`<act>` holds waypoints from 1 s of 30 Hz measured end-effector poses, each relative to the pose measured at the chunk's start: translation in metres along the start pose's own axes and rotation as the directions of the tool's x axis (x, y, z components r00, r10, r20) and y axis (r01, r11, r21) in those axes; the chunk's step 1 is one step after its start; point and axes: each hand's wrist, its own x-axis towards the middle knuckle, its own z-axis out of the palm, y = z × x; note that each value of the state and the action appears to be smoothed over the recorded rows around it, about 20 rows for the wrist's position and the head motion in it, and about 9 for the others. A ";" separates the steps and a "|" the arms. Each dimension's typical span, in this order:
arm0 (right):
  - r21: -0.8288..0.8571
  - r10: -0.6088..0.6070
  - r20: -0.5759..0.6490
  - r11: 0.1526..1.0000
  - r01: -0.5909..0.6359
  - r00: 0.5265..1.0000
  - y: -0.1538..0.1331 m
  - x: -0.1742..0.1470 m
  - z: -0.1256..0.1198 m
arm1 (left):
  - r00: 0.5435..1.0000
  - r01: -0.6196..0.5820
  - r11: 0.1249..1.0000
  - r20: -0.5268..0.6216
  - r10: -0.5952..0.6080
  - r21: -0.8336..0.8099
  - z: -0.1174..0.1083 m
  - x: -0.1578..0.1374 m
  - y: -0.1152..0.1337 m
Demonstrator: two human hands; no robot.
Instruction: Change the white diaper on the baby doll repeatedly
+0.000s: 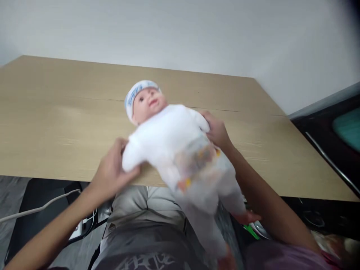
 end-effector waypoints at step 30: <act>0.276 0.171 0.637 0.859 -0.431 0.751 -0.065 -0.271 0.077 | 0.946 -0.181 0.929 0.317 0.074 0.323 0.048 -0.225 -0.024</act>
